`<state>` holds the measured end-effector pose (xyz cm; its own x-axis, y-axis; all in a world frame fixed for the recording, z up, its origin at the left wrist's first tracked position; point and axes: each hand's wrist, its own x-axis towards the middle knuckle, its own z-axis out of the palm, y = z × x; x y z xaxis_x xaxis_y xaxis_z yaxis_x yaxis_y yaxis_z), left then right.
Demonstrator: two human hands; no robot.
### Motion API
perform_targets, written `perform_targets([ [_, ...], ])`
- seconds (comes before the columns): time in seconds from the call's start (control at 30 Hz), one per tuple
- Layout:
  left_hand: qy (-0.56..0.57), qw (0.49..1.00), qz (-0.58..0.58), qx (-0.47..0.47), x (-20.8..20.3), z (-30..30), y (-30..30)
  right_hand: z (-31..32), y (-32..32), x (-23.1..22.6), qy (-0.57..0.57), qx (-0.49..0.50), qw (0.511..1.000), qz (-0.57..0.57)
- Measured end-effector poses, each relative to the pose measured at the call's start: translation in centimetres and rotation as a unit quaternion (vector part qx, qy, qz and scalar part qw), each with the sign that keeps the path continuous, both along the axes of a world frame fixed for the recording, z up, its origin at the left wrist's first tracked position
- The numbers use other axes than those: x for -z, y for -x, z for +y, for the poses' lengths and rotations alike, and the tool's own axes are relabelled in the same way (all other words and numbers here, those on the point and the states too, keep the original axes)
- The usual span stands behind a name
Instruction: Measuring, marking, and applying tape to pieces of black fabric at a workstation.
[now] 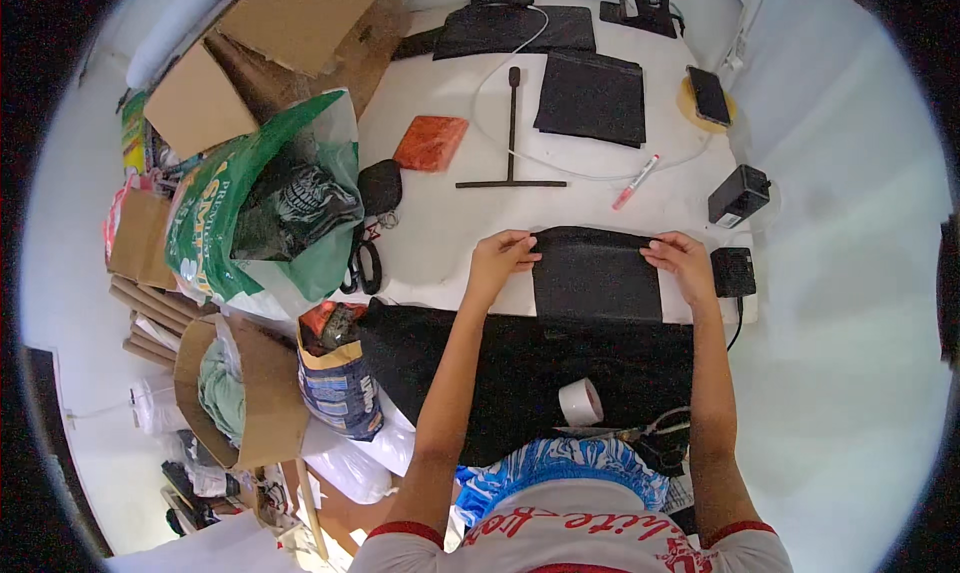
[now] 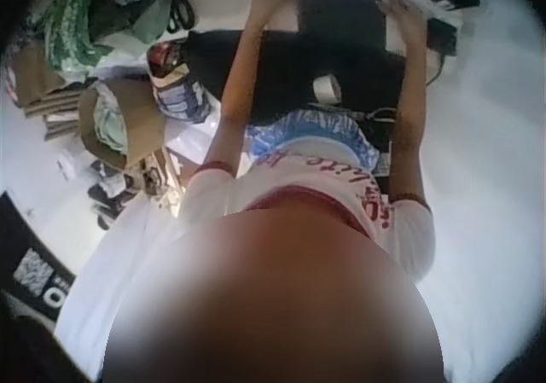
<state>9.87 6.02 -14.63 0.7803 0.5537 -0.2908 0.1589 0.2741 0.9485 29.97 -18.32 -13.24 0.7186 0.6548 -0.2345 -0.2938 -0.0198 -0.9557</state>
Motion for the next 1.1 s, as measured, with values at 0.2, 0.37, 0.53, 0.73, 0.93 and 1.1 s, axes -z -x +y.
perform_targets([
  [0.2, 0.017, 0.999, -0.024, 0.028, -0.1, 0.8, 0.0, -0.4, -0.6, -0.2, 0.000, -0.012, 1.000, -0.007],
  [0.37, 0.005, 0.997, -0.025, 0.074, 0.2, 1.5, 0.2, -0.9, -1.7, -0.4, 0.063, -0.058, 0.995, -0.060],
  [0.53, -0.103, 0.986, -0.042, 0.121, -0.1, 1.3, 0.4, -1.4, -2.4, -0.8, 0.087, -0.117, 0.980, -0.133],
  [0.73, -0.188, 0.967, -0.037, 0.168, 0.2, 1.5, 0.7, -2.4, -2.6, -0.4, 0.121, -0.150, 0.957, -0.219],
  [0.93, -0.213, 0.955, -0.062, 0.196, 0.1, 1.3, 0.9, -3.3, -2.2, -0.2, 0.132, -0.167, 0.948, -0.236],
  [1.1, -0.258, 0.943, -0.058, 0.201, 0.5, 1.3, 1.1, -3.6, -1.0, -0.1, 0.115, -0.161, 0.910, -0.365],
])
